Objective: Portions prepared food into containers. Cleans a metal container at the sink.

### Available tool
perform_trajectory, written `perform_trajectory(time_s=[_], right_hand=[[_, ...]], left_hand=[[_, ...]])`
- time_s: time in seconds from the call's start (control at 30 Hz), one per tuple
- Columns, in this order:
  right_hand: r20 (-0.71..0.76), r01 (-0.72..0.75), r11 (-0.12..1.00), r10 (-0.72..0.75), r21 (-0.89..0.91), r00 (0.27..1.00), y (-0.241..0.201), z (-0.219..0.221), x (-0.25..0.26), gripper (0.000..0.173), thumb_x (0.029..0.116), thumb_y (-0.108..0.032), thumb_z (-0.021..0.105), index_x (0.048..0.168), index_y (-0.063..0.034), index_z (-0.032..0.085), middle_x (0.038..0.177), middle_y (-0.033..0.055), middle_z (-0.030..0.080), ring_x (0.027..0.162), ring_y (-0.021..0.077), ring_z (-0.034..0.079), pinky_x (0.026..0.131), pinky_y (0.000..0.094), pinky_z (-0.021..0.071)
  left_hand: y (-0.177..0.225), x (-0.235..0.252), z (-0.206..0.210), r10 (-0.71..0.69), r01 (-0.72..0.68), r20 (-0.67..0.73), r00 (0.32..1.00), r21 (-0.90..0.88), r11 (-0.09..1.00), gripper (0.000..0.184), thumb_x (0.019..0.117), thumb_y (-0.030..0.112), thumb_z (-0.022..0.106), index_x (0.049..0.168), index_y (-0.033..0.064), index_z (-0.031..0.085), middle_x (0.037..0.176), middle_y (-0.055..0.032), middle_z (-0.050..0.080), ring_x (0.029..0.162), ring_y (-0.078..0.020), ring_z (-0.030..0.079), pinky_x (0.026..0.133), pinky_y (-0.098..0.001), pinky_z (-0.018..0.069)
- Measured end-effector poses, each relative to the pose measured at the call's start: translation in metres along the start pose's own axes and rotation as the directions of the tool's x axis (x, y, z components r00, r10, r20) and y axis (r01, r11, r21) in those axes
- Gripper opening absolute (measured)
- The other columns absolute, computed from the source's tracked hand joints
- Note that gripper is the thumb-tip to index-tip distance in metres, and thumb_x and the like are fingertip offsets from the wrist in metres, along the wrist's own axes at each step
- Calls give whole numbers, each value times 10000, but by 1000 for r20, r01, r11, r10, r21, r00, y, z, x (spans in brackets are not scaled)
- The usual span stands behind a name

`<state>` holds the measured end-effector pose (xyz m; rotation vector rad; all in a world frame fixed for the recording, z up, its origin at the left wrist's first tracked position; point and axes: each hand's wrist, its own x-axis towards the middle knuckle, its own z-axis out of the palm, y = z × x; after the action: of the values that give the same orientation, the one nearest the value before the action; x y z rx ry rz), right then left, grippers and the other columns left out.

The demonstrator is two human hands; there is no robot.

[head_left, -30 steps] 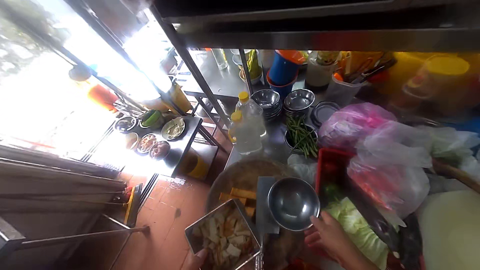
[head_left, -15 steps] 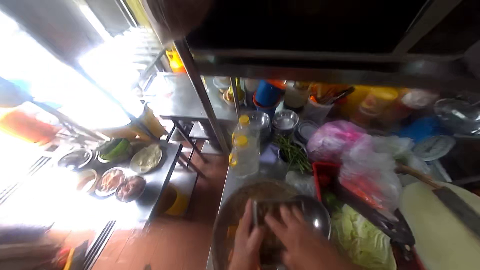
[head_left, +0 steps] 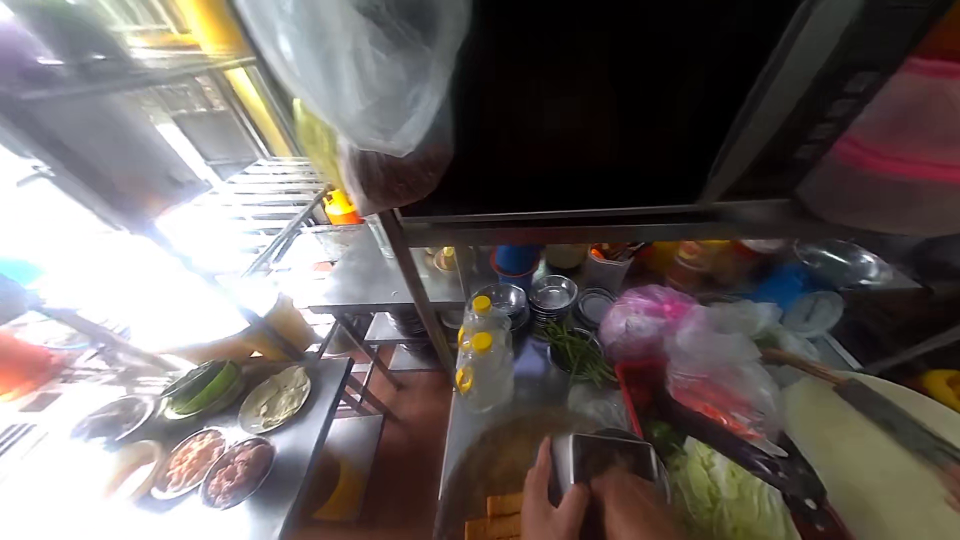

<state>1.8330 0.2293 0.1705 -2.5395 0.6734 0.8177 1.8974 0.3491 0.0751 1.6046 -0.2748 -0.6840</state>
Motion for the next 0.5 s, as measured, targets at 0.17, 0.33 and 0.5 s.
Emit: perform_trajectory(time_s=[0.17, 0.33, 0.5], right_hand=[[-77, 122, 981, -111, 151, 991, 11, 9, 20, 326, 831, -94, 734, 1152, -54, 687, 1182, 223, 666, 1121, 415, 647, 901, 620, 540], [-231, 224, 902, -144, 369, 962, 37, 14, 31, 460, 789, -67, 774, 1234, -161, 701, 1296, 199, 603, 1185, 354, 613, 985, 541, 544], [-371, 271, 777, -52, 568, 927, 69, 8, 24, 469, 801, -225, 809, 1260, -216, 712, 1271, 91, 661, 1179, 193, 635, 1014, 404, 547]], left_hand=[[1, 15, -7, 34, -31, -30, 999, 96, 995, 865, 816, 415, 687, 1584, 139, 401, 1438, -156, 564, 1295, -263, 574, 1044, -486, 514], [-3, 27, -12, 8, 7, -81, 997, 177, 984, 908, 780, 478, 703, 1585, 181, 409, 1444, -148, 544, 1310, -279, 542, 1027, -500, 508], [-2, 34, -20, -14, 35, -98, 995, 211, 977, 871, 799, 477, 658, 1580, 177, 417, 1435, -115, 563, 1317, -242, 542, 1045, -467, 496]])
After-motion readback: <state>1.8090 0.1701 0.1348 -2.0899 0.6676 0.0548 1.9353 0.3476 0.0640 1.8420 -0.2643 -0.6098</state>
